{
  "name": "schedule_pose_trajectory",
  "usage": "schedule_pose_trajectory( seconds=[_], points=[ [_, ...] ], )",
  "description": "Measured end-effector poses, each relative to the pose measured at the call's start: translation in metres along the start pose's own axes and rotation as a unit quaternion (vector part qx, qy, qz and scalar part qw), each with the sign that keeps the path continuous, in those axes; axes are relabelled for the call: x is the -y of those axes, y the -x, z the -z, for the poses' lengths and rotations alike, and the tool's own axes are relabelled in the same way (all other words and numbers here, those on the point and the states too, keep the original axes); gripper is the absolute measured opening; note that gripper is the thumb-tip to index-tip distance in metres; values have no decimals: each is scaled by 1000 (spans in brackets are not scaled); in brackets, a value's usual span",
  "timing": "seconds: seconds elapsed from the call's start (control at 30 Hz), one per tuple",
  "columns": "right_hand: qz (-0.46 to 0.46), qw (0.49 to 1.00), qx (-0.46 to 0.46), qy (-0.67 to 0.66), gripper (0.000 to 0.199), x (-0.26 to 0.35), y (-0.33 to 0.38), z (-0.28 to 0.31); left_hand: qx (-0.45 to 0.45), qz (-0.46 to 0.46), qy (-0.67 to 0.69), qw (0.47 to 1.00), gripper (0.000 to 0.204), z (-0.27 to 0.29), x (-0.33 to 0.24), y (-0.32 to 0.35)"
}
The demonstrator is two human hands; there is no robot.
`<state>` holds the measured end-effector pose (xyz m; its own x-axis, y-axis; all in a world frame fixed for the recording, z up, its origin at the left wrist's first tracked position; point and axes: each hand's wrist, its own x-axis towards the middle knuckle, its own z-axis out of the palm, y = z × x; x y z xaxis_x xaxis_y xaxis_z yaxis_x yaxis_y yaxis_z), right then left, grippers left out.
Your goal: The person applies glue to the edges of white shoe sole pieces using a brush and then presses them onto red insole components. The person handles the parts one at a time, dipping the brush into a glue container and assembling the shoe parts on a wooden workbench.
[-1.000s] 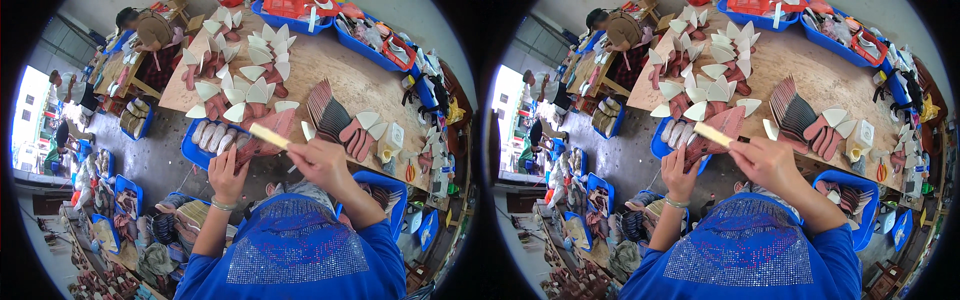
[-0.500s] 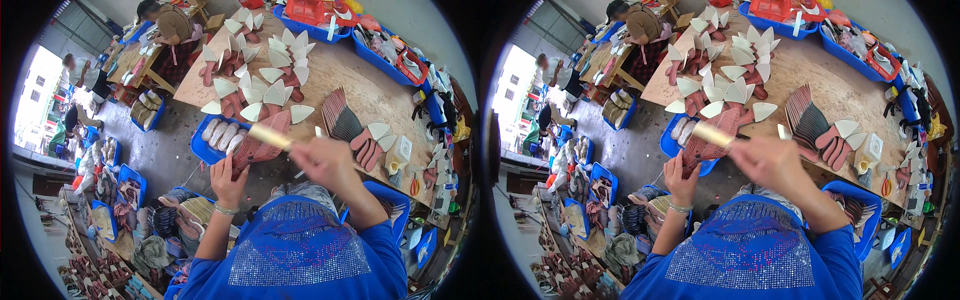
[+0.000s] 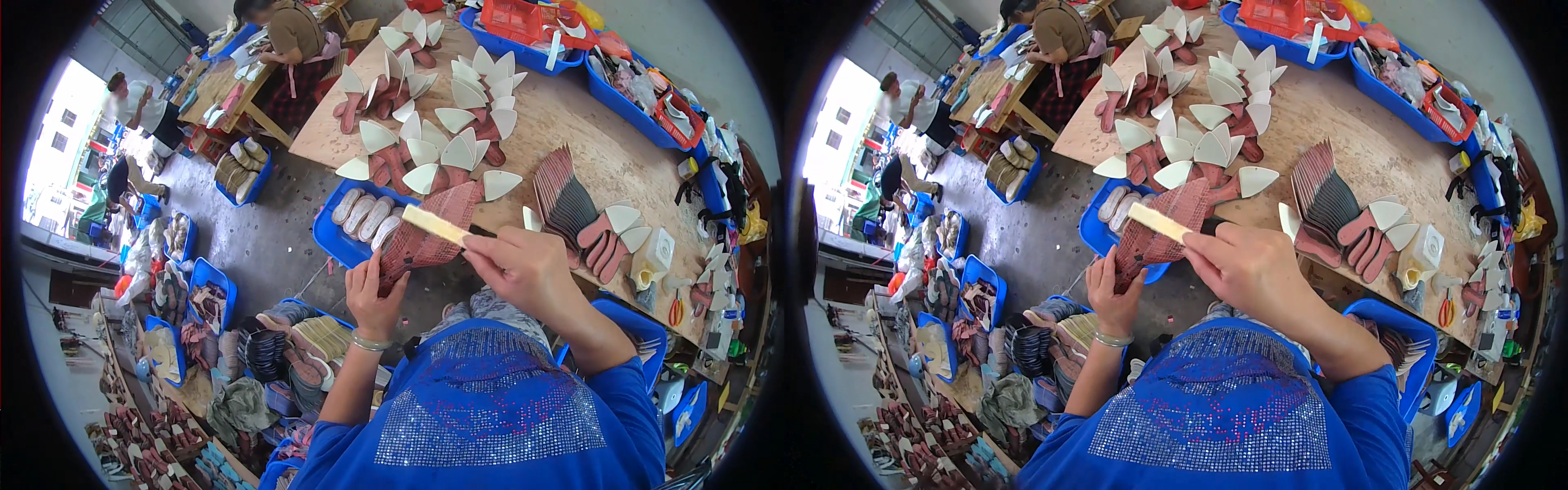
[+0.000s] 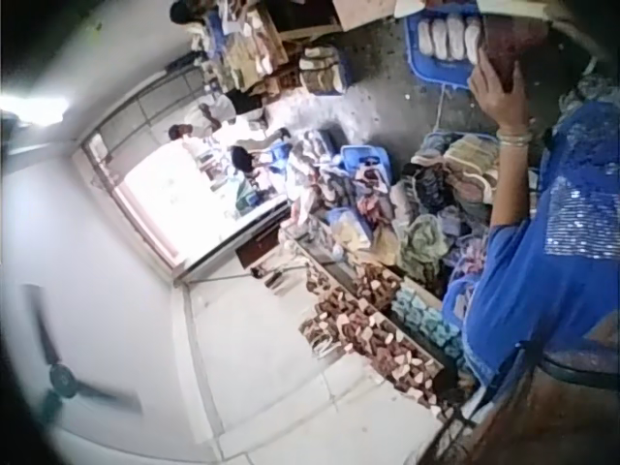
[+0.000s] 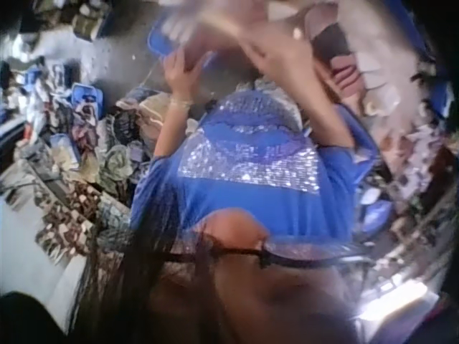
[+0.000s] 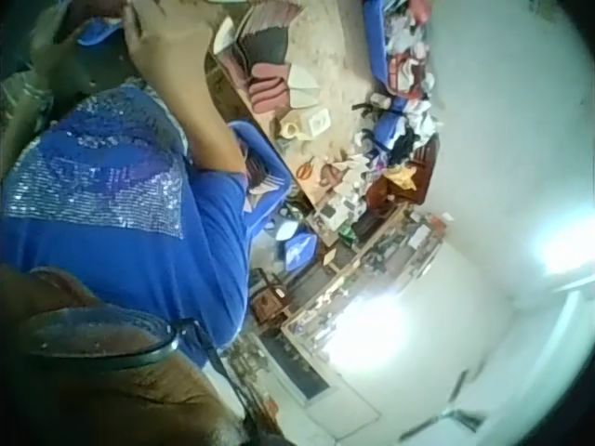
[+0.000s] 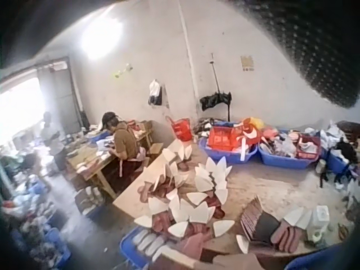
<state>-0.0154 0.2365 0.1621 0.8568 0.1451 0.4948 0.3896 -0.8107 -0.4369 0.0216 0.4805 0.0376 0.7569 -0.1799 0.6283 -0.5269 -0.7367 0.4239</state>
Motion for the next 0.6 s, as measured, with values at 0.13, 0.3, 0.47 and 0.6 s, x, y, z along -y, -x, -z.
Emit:
schedule_pose_trajectory(
  seconds=[0.13, 0.3, 0.47, 0.6],
  points=[
    [-114, 989, -57, 69, 11, -47, 0, -2, -3, 17, 4, 1000, 59, 2, 6, 4],
    [-190, 980, -41, -35, 14, -48, -6, 7, -10, 37, 20, 999, 58, 3, 14, 5],
    [-115, 992, -44, -7, 14, -39, -13, -4, -4, 26, 17, 999, 60, 8, 13, 0],
    [-173, 985, -14, 9, 17, -49, -16, 5, -19, 58, 31, 998, 61, 17, 19, 1]
  ],
)
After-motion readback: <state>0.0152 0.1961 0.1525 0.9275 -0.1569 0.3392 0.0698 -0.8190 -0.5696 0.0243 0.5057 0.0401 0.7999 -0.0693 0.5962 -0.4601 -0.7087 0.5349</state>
